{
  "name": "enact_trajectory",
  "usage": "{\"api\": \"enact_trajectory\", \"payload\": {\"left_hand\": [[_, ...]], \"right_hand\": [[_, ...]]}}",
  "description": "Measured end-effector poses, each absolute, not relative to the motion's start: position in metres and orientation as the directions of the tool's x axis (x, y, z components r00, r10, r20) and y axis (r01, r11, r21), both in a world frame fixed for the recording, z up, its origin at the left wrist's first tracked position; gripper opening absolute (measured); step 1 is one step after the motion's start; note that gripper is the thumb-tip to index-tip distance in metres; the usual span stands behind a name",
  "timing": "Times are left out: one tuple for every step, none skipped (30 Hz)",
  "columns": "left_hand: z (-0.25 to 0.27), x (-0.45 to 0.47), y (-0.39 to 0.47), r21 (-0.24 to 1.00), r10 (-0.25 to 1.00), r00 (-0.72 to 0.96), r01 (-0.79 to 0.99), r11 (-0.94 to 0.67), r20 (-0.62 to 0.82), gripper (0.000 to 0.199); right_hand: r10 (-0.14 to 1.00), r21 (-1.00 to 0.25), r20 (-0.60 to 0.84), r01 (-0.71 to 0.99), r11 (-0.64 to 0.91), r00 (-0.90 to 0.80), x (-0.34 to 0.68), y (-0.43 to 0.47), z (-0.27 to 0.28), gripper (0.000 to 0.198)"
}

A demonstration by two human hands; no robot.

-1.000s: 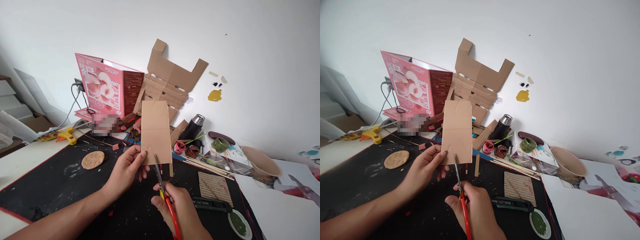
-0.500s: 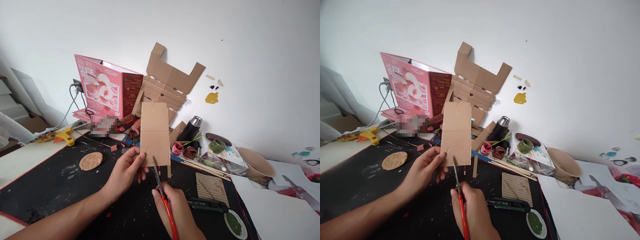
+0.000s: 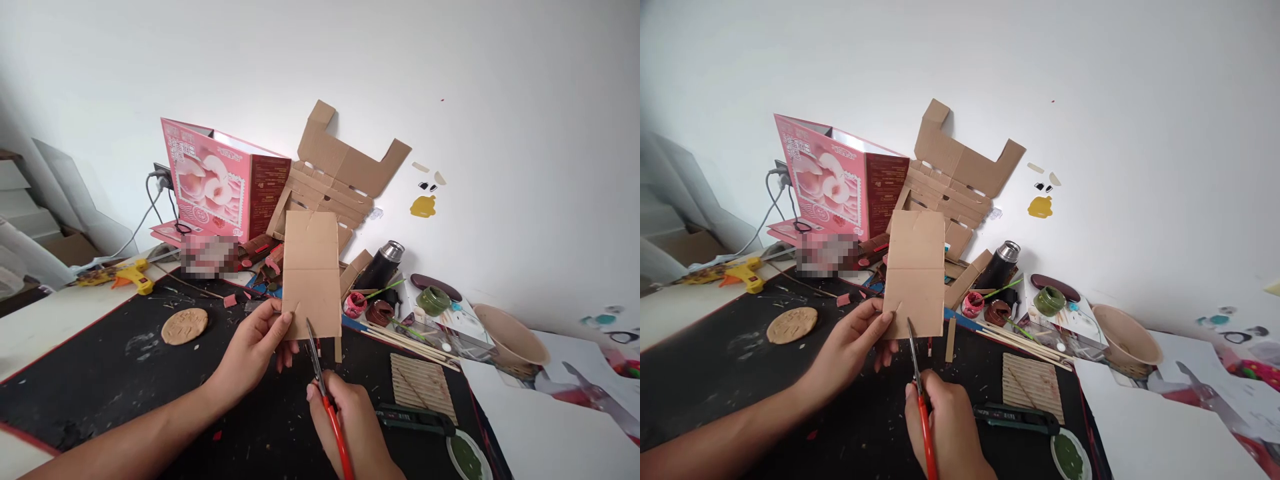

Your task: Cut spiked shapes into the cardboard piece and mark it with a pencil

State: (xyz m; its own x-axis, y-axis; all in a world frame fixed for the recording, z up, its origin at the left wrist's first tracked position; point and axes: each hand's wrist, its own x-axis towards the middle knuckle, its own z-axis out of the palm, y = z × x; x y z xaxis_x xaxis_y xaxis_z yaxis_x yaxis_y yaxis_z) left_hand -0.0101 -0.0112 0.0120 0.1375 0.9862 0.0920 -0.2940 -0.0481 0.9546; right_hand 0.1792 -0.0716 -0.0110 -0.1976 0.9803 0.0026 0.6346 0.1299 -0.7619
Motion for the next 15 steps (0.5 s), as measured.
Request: {"api": "enact_trajectory", "payload": {"left_hand": [[0.012,-0.010,-0.011,0.954,0.986,0.141,-0.296,-0.046,0.091,0.049],[0.012,-0.010,-0.011,0.954,0.986,0.144,-0.296,-0.042,0.088,0.049],[0.012,-0.011,-0.011,0.954,0.985,0.149,-0.296,-0.038,0.085,0.048],[0.012,-0.011,-0.011,0.955,0.985,0.152,-0.295,-0.034,0.083,0.048],[0.012,-0.011,-0.011,0.956,0.985,0.155,-0.293,-0.032,0.081,0.048],[0.012,-0.011,-0.011,0.957,0.984,0.157,-0.289,-0.031,0.080,0.049],[0.013,-0.012,-0.011,0.958,0.984,0.159,-0.284,-0.031,0.078,0.049],[0.013,-0.012,-0.010,0.960,0.984,0.159,-0.279,-0.030,0.077,0.050],[0.014,-0.012,-0.010,0.961,0.985,0.158,-0.275,-0.027,0.073,0.051],[0.014,-0.012,-0.010,0.962,0.985,0.158,-0.271,-0.023,0.068,0.052],[0.015,-0.012,-0.010,0.963,0.985,0.158,-0.269,-0.018,0.062,0.053],[0.015,-0.012,-0.010,0.963,0.986,0.159,-0.269,-0.013,0.057,0.054],[0.015,-0.012,-0.010,0.963,0.986,0.160,-0.270,-0.008,0.053,0.054],[0.016,-0.012,-0.010,0.963,0.986,0.161,-0.271,-0.004,0.049,0.055],[0.016,-0.012,-0.010,0.963,0.986,0.163,-0.271,-0.002,0.047,0.055]], "right_hand": [[0.979,-0.766,0.000,0.629,0.131,-0.204,0.180,-0.071,-0.010,0.031],[0.977,-0.772,0.001,0.621,0.137,-0.215,0.181,-0.071,-0.009,0.031],[0.974,-0.779,0.003,0.610,0.146,-0.229,0.182,-0.071,-0.007,0.032],[0.970,-0.787,0.005,0.597,0.154,-0.244,0.183,-0.071,-0.006,0.033],[0.965,-0.797,0.006,0.582,0.162,-0.261,0.185,-0.070,-0.006,0.033],[0.961,-0.808,0.005,0.565,0.166,-0.275,0.186,-0.070,-0.005,0.034],[0.957,-0.819,0.003,0.549,0.168,-0.289,0.187,-0.070,-0.005,0.036],[0.955,-0.829,0.002,0.533,0.168,-0.298,0.189,-0.070,-0.005,0.037],[0.953,-0.838,0.001,0.519,0.166,-0.303,0.190,-0.070,-0.006,0.038],[0.953,-0.847,-0.002,0.508,0.160,-0.304,0.191,-0.070,-0.007,0.040],[0.953,-0.854,-0.008,0.497,0.151,-0.304,0.192,-0.070,-0.008,0.043],[0.953,-0.860,-0.016,0.490,0.142,-0.303,0.193,-0.070,-0.009,0.047],[0.952,-0.865,-0.024,0.484,0.133,-0.305,0.194,-0.069,-0.010,0.052],[0.950,-0.868,-0.032,0.480,0.128,-0.312,0.195,-0.069,-0.010,0.058],[0.947,-0.871,-0.038,0.474,0.126,-0.320,0.195,-0.069,-0.010,0.064]]}}
